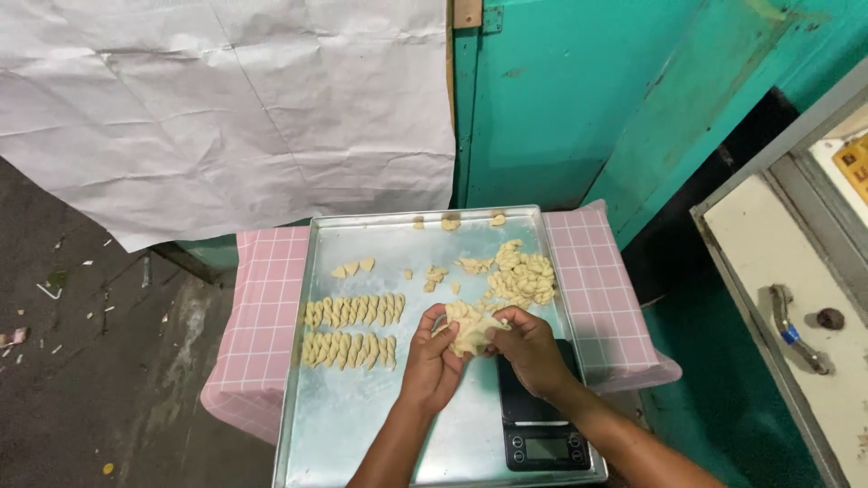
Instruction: Shaping small pieces of dough and arranging them in rows on a baking tray.
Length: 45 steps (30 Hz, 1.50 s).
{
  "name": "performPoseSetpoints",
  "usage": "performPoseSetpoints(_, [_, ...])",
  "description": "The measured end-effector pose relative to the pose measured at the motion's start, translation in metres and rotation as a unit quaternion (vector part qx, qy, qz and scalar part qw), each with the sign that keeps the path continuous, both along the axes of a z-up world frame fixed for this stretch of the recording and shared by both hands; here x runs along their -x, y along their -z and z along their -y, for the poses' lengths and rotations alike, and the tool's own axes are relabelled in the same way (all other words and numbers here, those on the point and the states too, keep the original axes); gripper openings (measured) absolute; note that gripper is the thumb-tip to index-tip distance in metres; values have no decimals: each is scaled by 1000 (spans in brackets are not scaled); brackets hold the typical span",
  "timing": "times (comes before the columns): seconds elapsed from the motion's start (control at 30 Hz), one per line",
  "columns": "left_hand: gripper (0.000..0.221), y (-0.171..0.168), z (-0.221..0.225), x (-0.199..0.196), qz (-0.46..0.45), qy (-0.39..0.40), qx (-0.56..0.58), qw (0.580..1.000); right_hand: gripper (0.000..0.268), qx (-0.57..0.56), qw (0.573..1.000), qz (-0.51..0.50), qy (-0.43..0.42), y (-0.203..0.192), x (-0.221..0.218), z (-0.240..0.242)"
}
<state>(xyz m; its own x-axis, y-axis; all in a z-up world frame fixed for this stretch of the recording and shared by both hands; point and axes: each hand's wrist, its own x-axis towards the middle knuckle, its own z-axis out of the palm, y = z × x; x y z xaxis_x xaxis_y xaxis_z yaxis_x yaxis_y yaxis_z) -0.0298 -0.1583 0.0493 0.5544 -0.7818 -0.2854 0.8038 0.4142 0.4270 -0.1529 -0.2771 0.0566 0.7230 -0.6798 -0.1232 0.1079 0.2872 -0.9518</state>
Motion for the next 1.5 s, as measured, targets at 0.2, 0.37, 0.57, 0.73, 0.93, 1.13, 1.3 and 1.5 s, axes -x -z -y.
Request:
performPoseSetpoints(0.2, [51, -10, -1, 0, 50, 128, -117, 984, 7, 121, 975, -175, -67, -38, -2, -8])
performPoseSetpoints(0.37, [39, 9, 1, 7, 45, 36, -107, 993, 16, 201, 952, -217, -78, -25, -1, -3])
performPoseSetpoints(0.57, [33, 20, -5, 14, 140, -27, -133, 981, 8, 209, 942, -256, -52, -20, -5, 5])
performPoseSetpoints(0.73, [30, 2, -12, -7, 177, -18, -113, 977, 12, 179, 927, -323, 68, -14, 4, 49])
performPoseSetpoints(0.93, [57, 4, 13, -23, 239, 31, -179, 954, 25, 103, 984, -132, 62, -20, -1, 24])
performPoseSetpoints(1.13, [49, 38, -11, -4, 449, 78, -240, 857, 32, 96, 986, -129, 42, 36, -1, 19])
performPoseSetpoints(1.3, [25, 30, -64, 6, 272, 78, -176, 943, 20, 88, 986, -125, -68, 22, -14, -41])
performPoseSetpoints(1.5, [14, 56, -114, -8, 255, -23, -149, 955, 19, 53, 986, -139, -79, 18, -41, -96])
